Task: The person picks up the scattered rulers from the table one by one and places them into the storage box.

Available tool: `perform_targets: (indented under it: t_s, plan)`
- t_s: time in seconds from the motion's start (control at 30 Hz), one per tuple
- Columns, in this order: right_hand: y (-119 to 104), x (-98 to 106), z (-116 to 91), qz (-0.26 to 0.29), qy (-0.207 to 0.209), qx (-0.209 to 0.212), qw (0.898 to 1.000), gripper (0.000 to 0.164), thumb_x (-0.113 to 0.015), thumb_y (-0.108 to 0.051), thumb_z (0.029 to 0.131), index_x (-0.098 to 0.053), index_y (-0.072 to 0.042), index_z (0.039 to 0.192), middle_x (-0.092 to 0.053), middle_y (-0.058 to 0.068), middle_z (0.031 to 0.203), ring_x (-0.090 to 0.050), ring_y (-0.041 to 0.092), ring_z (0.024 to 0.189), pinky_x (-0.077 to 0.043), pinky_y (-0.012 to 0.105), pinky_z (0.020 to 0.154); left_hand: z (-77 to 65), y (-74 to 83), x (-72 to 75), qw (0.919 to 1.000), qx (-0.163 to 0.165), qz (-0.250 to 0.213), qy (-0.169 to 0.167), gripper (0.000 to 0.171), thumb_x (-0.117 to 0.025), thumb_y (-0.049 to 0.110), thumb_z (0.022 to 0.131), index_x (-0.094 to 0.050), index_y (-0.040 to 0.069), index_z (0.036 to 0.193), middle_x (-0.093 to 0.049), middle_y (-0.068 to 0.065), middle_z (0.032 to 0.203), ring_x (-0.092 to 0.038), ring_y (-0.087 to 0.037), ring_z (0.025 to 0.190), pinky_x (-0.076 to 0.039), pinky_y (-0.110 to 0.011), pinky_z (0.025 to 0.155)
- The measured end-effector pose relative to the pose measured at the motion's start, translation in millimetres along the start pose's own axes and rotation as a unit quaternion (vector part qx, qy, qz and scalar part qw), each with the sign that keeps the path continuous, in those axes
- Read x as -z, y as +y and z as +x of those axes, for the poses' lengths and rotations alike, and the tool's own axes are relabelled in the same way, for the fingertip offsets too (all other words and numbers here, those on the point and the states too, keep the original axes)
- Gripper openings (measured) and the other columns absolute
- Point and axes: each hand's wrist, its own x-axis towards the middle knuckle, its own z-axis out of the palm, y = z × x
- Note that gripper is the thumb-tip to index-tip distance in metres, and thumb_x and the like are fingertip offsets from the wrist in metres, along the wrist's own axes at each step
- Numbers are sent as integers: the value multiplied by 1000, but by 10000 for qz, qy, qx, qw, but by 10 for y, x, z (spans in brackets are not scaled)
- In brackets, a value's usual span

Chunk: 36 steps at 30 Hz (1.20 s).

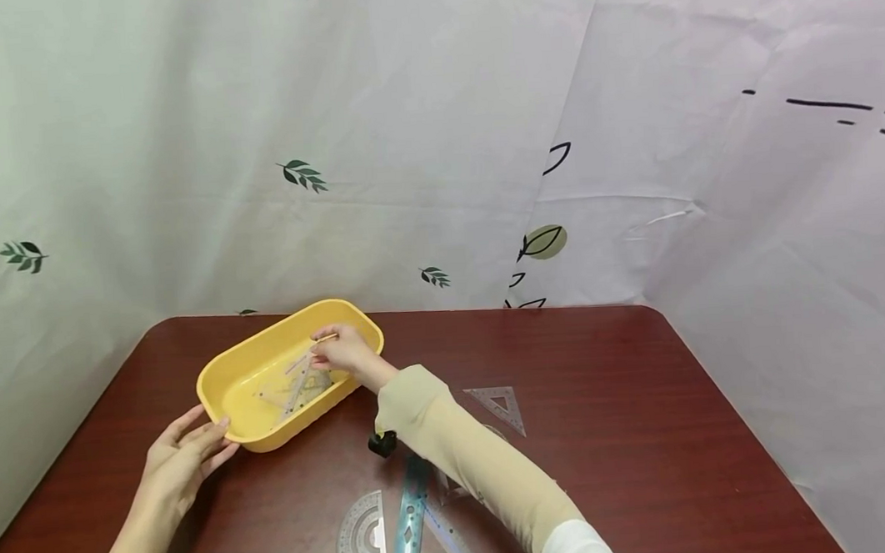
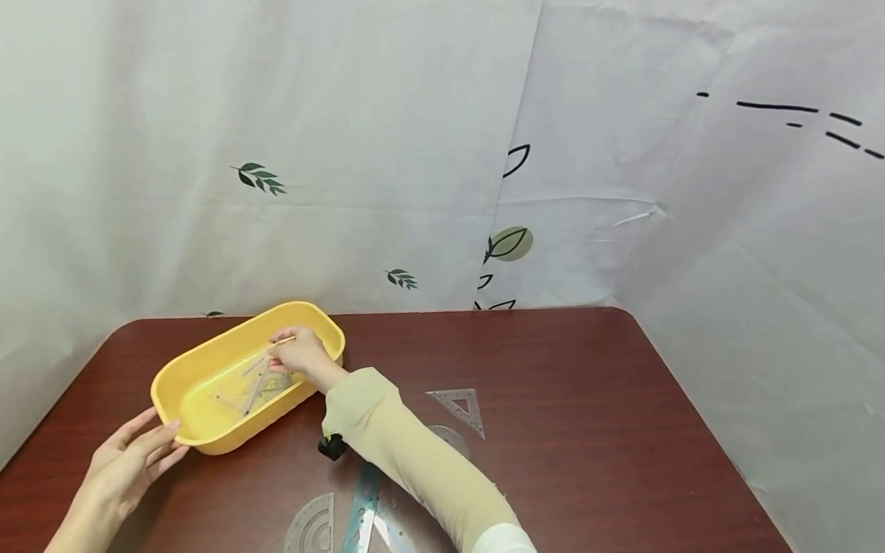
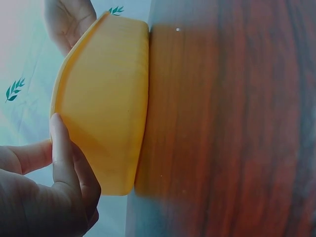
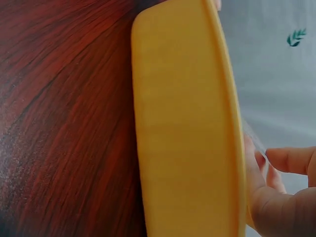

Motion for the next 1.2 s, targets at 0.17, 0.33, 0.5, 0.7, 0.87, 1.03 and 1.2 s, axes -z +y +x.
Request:
perform_targets:
  t_s: [0.17,0.33,0.5,0.7,0.87,1.03,1.2]
  plan:
    - [32,-87,8,-322,231,114,9992,23,-55,5,93,-60,7,116,-58,8,74,-63,18,68,-61,34,81,-5,-10,7,10000,-43,-43,-20,42,-60,2,93,-37,31,113,-66,13,82,-67,-3,75,-60,-19,67]
    - [51,-137,20,-759,356,235,9962,22,-54,6,92,-62,6,113,-58,8,71,-56,16,59,-61,39,80,-4,-23,16,9999,-124,-89,-27,42,-60,1,93,-37,30,113,-67,12,81,-68,-4,75,-60,-20,66]
    - [47,-151,30,-816,420,182,9956,23,-54,7,91,-61,6,114,-60,11,76,-64,28,69,-60,44,83,-4,-29,18,9997,-191,-144,-72,42,-59,0,93,-37,29,114,-67,11,81,-68,-4,74,-61,-20,66]
    - [46,-150,66,-827,353,-47,9959,31,-54,10,90,-59,6,120,-64,15,88,-58,20,62,-60,36,76,0,-21,10,9998,-148,-91,-38,43,-60,0,93,-37,30,114,-67,12,81,-68,-4,74,-60,-20,66]
    - [43,-121,90,-756,18,-329,9966,47,-53,15,86,-51,6,132,-62,17,106,-43,14,57,-48,31,64,8,-9,4,10000,-67,-8,14,43,-61,2,93,-37,31,113,-66,13,81,-68,-3,75,-60,-20,67]
    - [47,-84,101,-915,-257,-402,9947,55,-52,15,84,-42,9,138,-57,18,118,-32,14,51,-37,29,58,10,-10,3,10000,-51,14,24,43,-61,3,93,-36,31,113,-66,13,82,-68,-3,76,-60,-20,67]
    - [37,-95,102,-1134,-371,-503,9916,55,-52,9,89,-36,9,141,-49,8,87,-23,9,47,-29,25,51,3,-7,-4,10000,-61,-1,24,42,-60,3,93,-37,31,113,-66,12,81,-68,-4,75,-60,-20,67]
